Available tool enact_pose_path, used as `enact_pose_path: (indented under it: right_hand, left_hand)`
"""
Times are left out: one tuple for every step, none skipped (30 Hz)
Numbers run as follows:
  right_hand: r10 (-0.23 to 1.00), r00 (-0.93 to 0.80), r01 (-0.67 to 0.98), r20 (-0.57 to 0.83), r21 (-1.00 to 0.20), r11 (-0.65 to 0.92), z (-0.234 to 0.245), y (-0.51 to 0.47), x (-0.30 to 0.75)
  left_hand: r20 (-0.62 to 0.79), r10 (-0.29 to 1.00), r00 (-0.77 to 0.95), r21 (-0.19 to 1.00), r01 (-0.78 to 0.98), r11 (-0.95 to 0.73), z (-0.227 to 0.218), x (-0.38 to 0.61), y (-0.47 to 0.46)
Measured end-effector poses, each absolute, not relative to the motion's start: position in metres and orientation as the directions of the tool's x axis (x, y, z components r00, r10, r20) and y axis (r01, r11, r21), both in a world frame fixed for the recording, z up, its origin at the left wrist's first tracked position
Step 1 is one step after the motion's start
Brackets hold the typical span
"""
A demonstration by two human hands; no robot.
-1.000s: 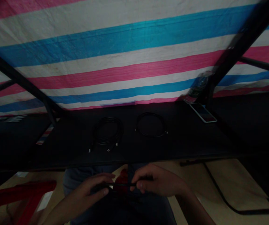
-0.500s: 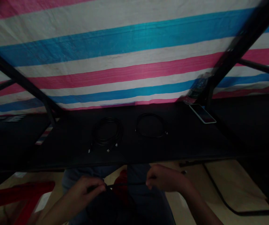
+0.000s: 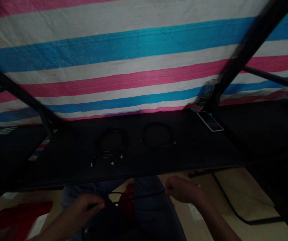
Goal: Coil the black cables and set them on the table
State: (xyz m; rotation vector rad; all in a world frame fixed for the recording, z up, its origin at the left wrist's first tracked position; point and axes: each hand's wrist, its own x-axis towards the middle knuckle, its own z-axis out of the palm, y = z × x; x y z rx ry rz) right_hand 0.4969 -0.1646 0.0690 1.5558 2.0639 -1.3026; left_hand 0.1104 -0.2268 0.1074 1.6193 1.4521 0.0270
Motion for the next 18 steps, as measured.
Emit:
enact_pose_path:
  right_hand:
    - [0.643,-0.413,0.862,-0.645,-0.505,0.047,0.067,-0.166,0.495]
    - [0.625,-0.444,0.847,-0.642,-0.528,0.058,0.066,-0.166,0.493]
    - [0.590,-0.492,0.819,-0.640,-0.570,0.065,0.067,-0.166,0.490]
    - [0.547,-0.550,0.779,-0.631,-0.623,0.065,0.068,-0.166,0.488]
    - [0.509,-0.605,0.735,-0.612,-0.676,0.062,0.071,-0.165,0.486]
    - [0.492,-0.644,0.696,-0.585,-0.715,0.060,0.073,-0.165,0.484]
    - [0.491,-0.663,0.675,-0.565,-0.735,0.065,0.074,-0.165,0.482]
    - [0.502,-0.660,0.676,-0.559,-0.733,0.074,0.074,-0.164,0.480]
    - [0.514,-0.640,0.700,-0.572,-0.710,0.082,0.073,-0.164,0.479]
    - [0.519,-0.608,0.735,-0.600,-0.673,0.084,0.071,-0.164,0.480]
    - [0.516,-0.573,0.772,-0.637,-0.631,0.079,0.068,-0.164,0.481]
    - [0.509,-0.540,0.801,-0.670,-0.595,0.065,0.065,-0.164,0.484]
    - [0.505,-0.521,0.814,-0.688,-0.578,0.052,0.062,-0.164,0.487]
    - [0.509,-0.514,0.814,-0.690,-0.580,0.036,0.060,-0.163,0.491]
    - [0.514,-0.520,0.801,-0.682,-0.598,0.017,0.059,-0.162,0.495]
    - [0.518,-0.538,0.777,-0.665,-0.629,0.001,0.060,-0.162,0.499]
    - [0.521,-0.566,0.744,-0.639,-0.668,-0.010,0.062,-0.162,0.500]
    - [0.518,-0.605,0.701,-0.605,-0.713,-0.013,0.065,-0.162,0.500]
  left_hand:
    - [-0.545,0.786,0.292,0.614,0.778,0.136,0.106,0.113,-0.226]
    - [-0.546,0.787,0.288,0.610,0.781,0.137,0.106,0.115,-0.225]
    - [-0.543,0.789,0.289,0.610,0.781,0.133,0.106,0.116,-0.223]
    - [-0.539,0.790,0.292,0.611,0.781,0.128,0.107,0.117,-0.221]
    - [-0.541,0.788,0.294,0.608,0.784,0.125,0.108,0.118,-0.219]
    - [-0.548,0.783,0.293,0.603,0.788,0.127,0.110,0.119,-0.219]
    - [-0.554,0.781,0.288,0.598,0.791,0.133,0.111,0.120,-0.218]
    - [-0.563,0.776,0.285,0.595,0.792,0.140,0.111,0.121,-0.219]
    - [-0.576,0.767,0.283,0.591,0.793,0.151,0.112,0.122,-0.220]
    - [-0.587,0.758,0.283,0.589,0.792,0.160,0.112,0.122,-0.222]
    - [-0.598,0.748,0.288,0.587,0.793,0.164,0.112,0.121,-0.223]
    - [-0.605,0.739,0.295,0.584,0.795,0.160,0.111,0.119,-0.224]
    - [-0.605,0.738,0.299,0.583,0.798,0.155,0.111,0.116,-0.225]
    - [-0.596,0.745,0.300,0.587,0.796,0.149,0.111,0.112,-0.225]
    - [-0.577,0.760,0.298,0.596,0.790,0.144,0.111,0.107,-0.225]
    - [-0.559,0.774,0.298,0.609,0.781,0.139,0.112,0.102,-0.225]
    - [-0.549,0.781,0.298,0.618,0.773,0.139,0.113,0.100,-0.224]
    - [-0.540,0.788,0.296,0.625,0.768,0.141,0.114,0.100,-0.224]
